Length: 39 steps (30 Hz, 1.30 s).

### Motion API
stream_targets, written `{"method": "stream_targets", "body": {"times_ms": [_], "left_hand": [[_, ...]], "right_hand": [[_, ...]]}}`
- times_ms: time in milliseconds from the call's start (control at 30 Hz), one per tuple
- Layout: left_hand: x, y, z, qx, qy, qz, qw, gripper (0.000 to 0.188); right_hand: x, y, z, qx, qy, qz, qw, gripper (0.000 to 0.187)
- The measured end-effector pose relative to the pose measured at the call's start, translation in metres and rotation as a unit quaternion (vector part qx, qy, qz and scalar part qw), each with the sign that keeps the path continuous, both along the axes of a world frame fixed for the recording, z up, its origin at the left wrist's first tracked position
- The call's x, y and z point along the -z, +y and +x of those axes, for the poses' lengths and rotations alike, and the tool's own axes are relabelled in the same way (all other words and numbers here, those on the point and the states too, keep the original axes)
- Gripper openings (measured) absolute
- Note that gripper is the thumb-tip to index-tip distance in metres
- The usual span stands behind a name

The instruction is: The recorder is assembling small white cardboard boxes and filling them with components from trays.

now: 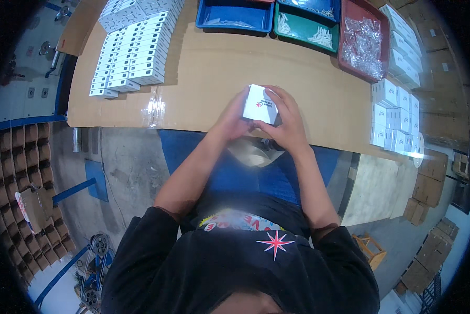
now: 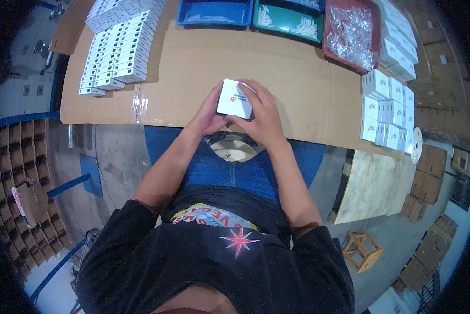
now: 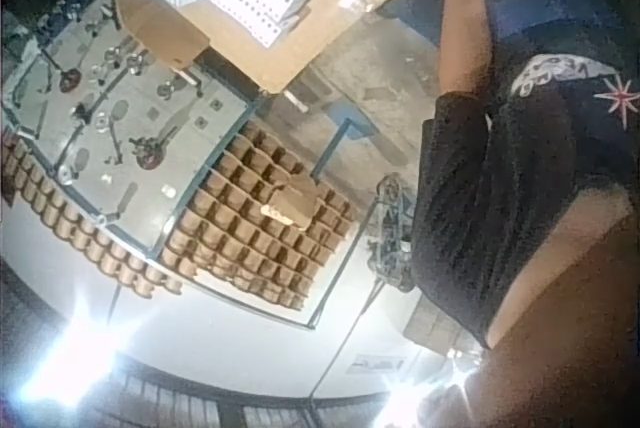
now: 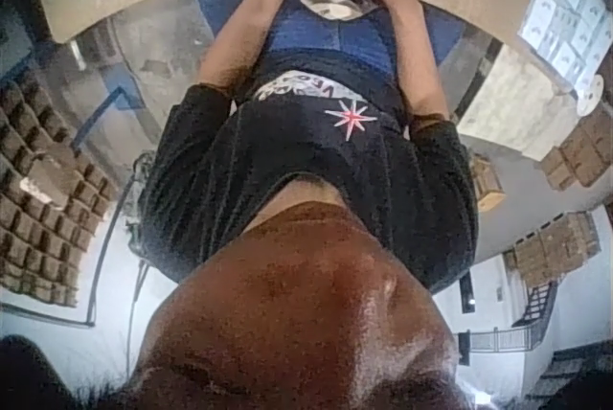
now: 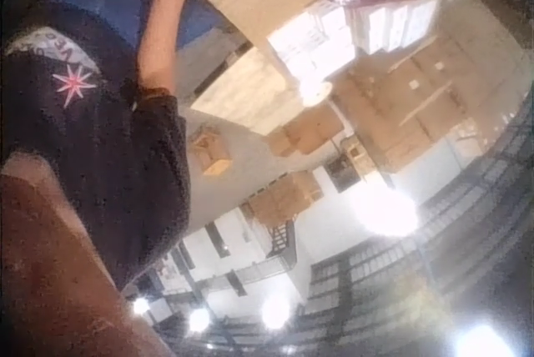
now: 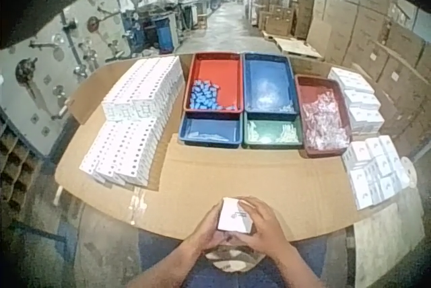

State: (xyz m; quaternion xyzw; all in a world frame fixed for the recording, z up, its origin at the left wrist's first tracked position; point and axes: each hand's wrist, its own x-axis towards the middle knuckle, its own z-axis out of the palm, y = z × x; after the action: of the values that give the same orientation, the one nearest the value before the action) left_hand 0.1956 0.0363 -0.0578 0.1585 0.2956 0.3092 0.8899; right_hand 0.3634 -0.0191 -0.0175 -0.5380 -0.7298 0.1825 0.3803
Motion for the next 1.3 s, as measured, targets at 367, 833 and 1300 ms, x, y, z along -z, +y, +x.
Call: {"method": "stream_targets", "body": {"times_ms": [367,833,1300], "left_hand": [[0.026,0.001,-0.001,0.008,0.040,0.020,0.999,0.063],[0.020,-0.003,-0.002,-0.011,-0.025,0.042,0.999,0.057],[0.021,-0.016,-0.004,0.030,0.091,0.121,0.988,0.048]], "right_hand": [[0.005,0.000,0.001,-0.015,0.034,-0.034,0.999,0.077],[0.019,0.000,0.007,-0.007,0.005,-0.053,0.999,0.077],[0.041,-0.003,0.005,0.111,0.418,-0.212,0.876,0.036]]}}
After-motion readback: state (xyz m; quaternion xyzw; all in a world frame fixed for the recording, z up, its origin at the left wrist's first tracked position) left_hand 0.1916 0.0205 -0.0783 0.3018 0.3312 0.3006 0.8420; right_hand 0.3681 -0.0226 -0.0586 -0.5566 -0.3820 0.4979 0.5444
